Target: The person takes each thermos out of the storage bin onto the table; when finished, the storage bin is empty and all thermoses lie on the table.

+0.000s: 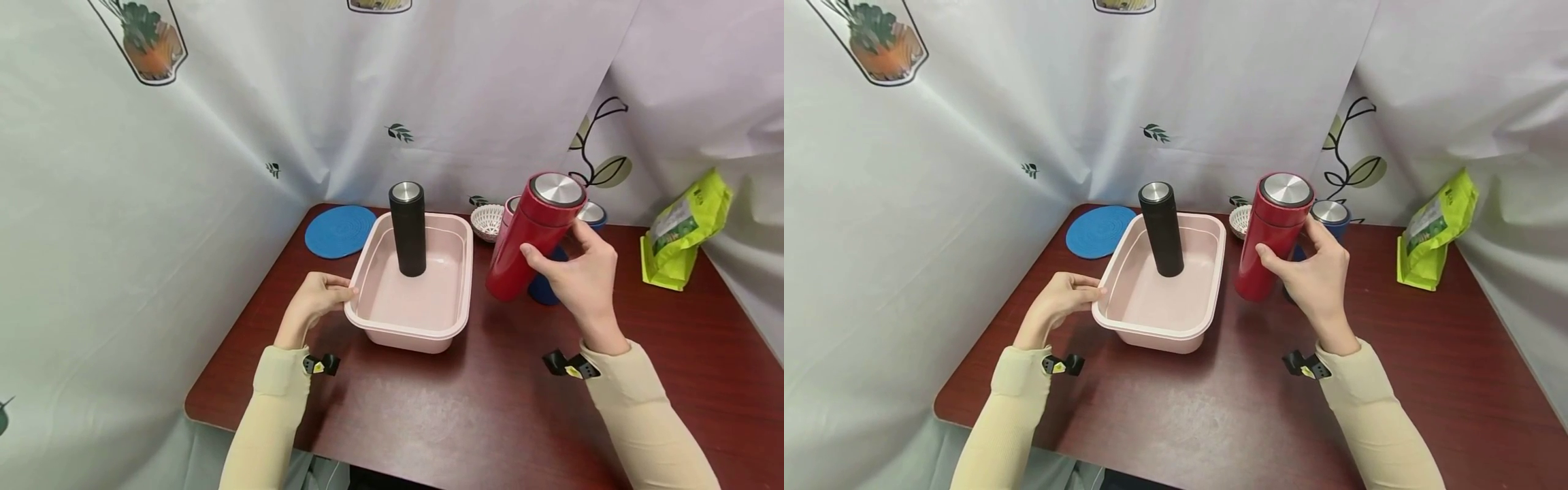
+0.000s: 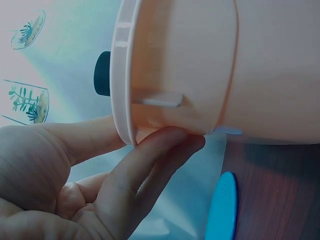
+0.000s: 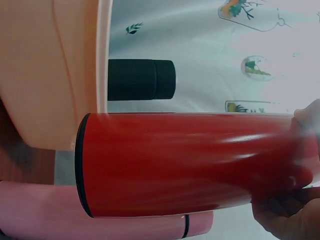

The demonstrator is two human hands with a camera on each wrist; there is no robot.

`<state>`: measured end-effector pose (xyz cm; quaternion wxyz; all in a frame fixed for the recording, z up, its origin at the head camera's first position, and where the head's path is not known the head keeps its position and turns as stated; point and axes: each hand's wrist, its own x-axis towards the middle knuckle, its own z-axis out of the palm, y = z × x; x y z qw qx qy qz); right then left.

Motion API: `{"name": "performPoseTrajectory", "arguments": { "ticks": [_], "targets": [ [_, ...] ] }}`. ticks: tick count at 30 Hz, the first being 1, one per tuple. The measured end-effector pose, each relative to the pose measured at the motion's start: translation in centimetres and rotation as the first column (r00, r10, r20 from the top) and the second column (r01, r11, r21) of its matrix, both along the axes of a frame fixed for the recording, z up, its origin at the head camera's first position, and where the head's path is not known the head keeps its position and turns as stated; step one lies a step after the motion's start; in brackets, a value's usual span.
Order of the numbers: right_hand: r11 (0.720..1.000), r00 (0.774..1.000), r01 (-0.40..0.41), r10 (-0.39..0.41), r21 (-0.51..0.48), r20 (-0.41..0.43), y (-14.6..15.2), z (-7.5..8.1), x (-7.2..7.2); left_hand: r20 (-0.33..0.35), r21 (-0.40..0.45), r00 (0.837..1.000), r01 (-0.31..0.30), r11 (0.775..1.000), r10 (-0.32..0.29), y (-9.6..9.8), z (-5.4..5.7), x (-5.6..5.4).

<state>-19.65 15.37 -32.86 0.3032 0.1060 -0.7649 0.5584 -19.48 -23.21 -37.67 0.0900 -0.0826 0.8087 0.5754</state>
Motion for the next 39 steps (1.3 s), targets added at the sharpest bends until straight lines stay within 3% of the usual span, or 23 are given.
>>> {"name": "performPoseTrajectory", "arguments": {
  "ticks": [11,23,39],
  "targets": [
    [0.996,0.996,0.073,-0.075,0.047,0.05,1.2,-1.5,0.2,-0.007,-0.006,1.0,-0.001,1.0,0.001,0.1,-0.1,-0.1],
    [0.981,0.983,0.17,-0.175,0.094,0.049,2.8,-2.9,0.5,0.006,-0.01,1.0,-0.002,1.0,0.002,0.2,0.0,0.1],
    [0.965,0.967,0.246,-0.251,0.091,0.046,4.9,-4.8,0.8,-0.006,0.019,1.0,0.019,1.0,-0.019,0.1,-0.1,0.1]
  ]
}}
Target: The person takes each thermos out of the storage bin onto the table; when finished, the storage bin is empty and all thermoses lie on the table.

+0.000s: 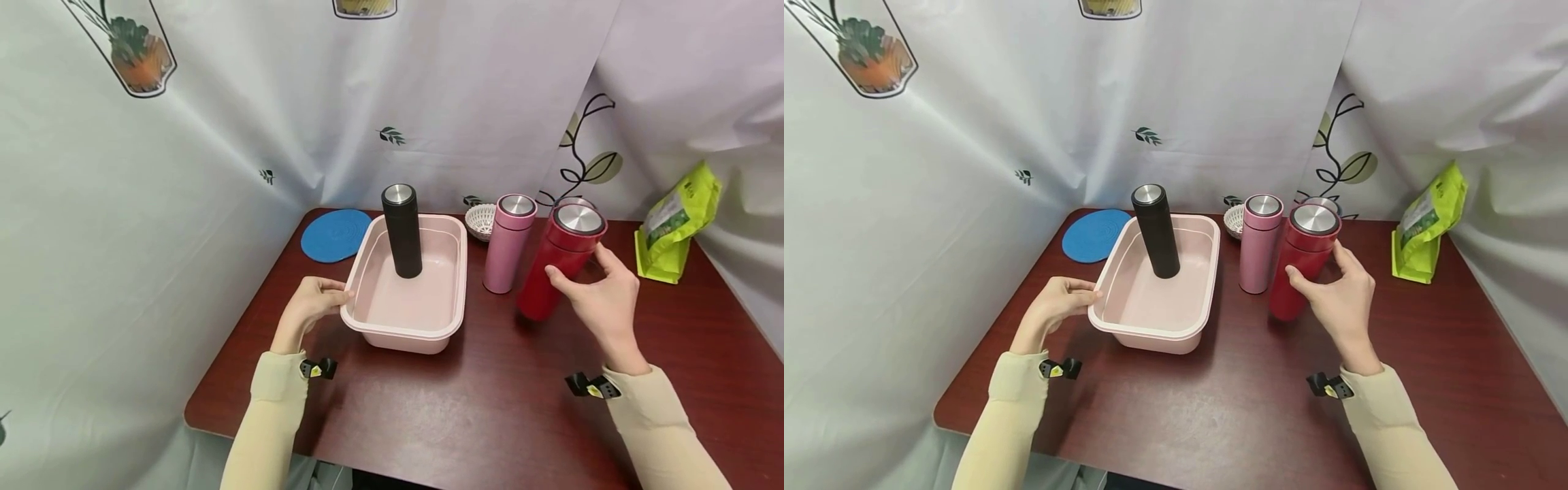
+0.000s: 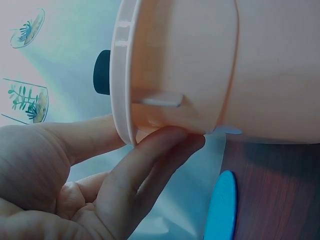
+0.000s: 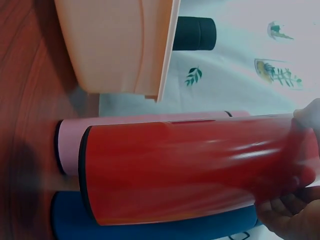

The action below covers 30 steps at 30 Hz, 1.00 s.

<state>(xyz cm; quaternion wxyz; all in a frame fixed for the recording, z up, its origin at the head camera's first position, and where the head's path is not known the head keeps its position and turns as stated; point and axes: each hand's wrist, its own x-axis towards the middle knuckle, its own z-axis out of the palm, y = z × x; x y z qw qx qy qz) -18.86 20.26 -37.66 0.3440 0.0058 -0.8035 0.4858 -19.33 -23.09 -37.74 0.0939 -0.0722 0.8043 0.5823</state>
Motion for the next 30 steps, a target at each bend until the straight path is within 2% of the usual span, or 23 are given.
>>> {"name": "performPoseTrajectory", "arguments": {
  "ticks": [16,30],
  "targets": [
    [0.999,0.998,0.043,-0.042,-0.031,0.051,1.7,-1.0,0.3,0.007,-0.013,1.0,-0.01,1.0,0.01,0.0,-0.1,0.1],
    [0.994,0.991,0.098,-0.092,-0.055,0.095,3.5,-2.1,-0.4,-0.001,-0.008,1.0,-0.004,1.0,0.004,0.0,-0.1,0.1]
  ]
}}
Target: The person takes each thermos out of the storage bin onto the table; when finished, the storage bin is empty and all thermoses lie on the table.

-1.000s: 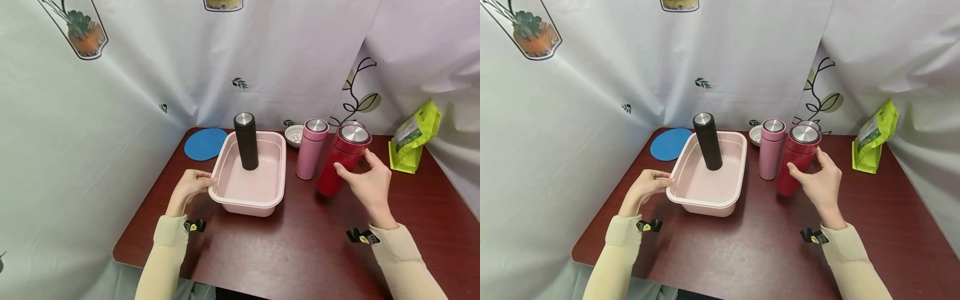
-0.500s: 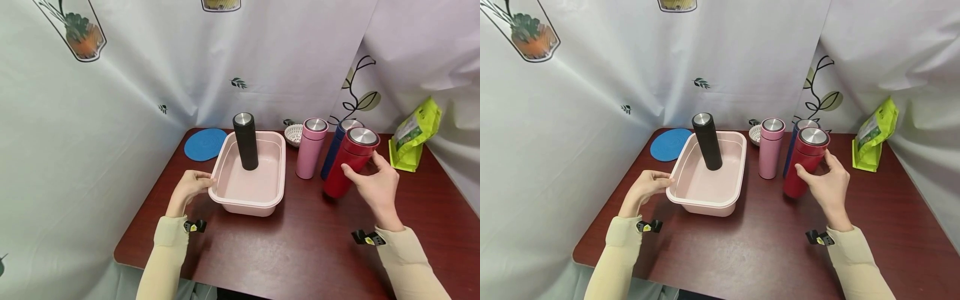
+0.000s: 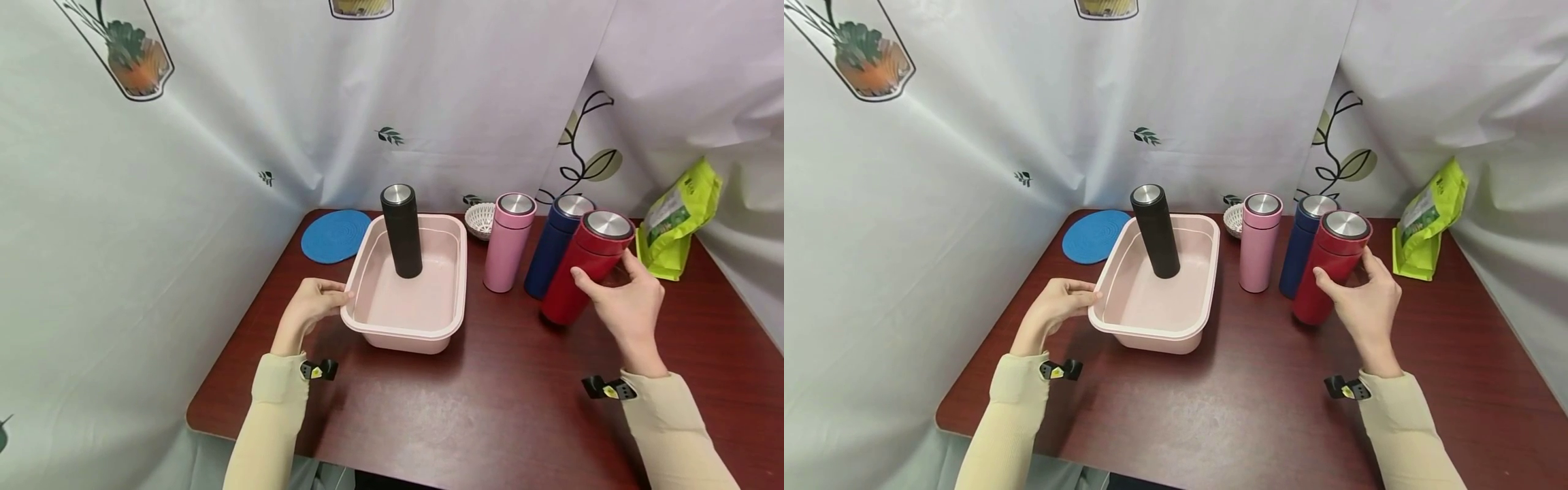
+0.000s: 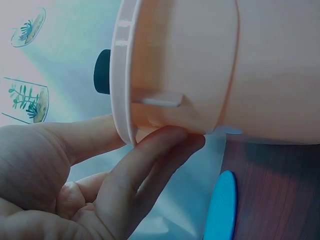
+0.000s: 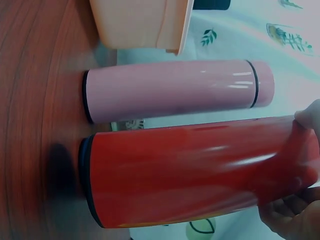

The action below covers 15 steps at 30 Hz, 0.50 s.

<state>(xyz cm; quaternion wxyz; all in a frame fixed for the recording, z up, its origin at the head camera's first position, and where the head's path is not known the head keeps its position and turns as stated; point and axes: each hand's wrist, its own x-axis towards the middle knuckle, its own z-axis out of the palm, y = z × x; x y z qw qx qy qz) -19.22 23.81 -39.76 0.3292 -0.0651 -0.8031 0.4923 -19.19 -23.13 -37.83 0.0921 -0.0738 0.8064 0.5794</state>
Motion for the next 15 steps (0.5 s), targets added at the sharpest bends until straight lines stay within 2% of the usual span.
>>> {"name": "performPoseTrajectory", "arguments": {
  "ticks": [11,15],
  "targets": [
    [0.995,0.996,0.087,-0.086,0.044,-0.015,1.0,-0.4,-0.3,0.002,-0.001,1.0,-0.005,1.0,0.005,0.0,0.0,0.0],
    [0.995,0.996,0.092,-0.091,0.049,-0.022,1.4,-0.6,-0.5,0.003,0.004,1.0,-0.006,1.0,0.006,0.1,0.0,-0.1]
  ]
}}
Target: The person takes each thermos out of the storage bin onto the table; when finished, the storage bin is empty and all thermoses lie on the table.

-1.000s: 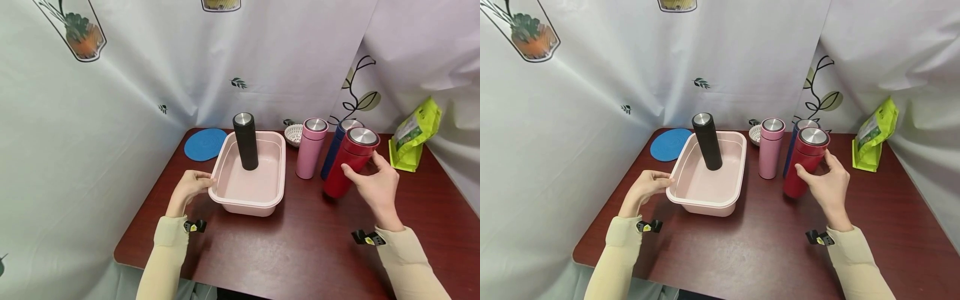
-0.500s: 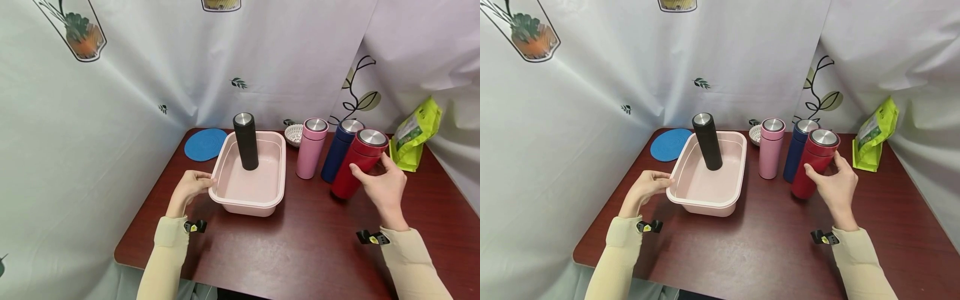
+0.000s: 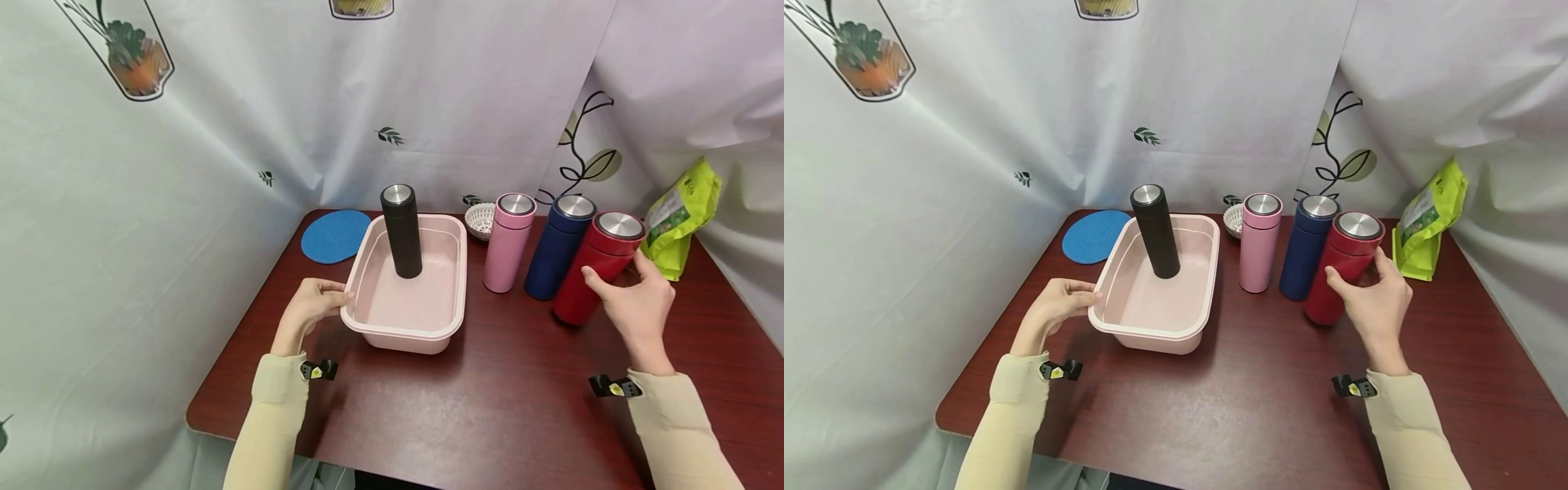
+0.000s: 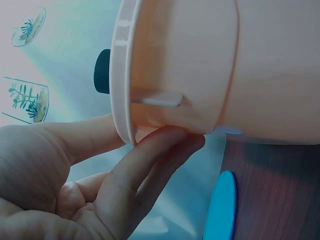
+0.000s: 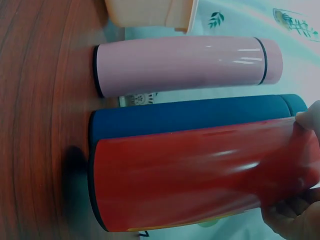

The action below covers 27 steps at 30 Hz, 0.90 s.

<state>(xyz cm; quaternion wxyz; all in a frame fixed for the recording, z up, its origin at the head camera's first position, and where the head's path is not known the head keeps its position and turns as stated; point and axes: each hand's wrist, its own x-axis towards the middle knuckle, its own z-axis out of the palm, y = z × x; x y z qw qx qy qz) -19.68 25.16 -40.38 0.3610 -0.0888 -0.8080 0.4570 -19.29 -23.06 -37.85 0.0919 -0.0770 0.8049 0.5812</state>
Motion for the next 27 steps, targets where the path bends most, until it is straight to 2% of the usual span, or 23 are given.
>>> {"name": "performPoseTrajectory", "arguments": {
  "ticks": [5,18,27],
  "targets": [
    [1.0,1.0,0.007,-0.007,-0.002,0.001,0.3,-0.3,-0.2,-0.005,-0.003,1.0,-0.005,1.0,0.005,0.1,0.0,0.0],
    [0.995,0.993,0.103,-0.103,0.016,0.056,1.6,-1.2,-1.4,0.009,-0.008,1.0,-0.014,1.0,0.014,0.1,0.0,0.0],
    [0.99,0.99,0.128,-0.124,-0.055,0.066,2.5,-1.3,-2.4,-0.009,0.01,1.0,0.005,1.0,-0.005,-0.1,0.0,0.0]
  ]
}}
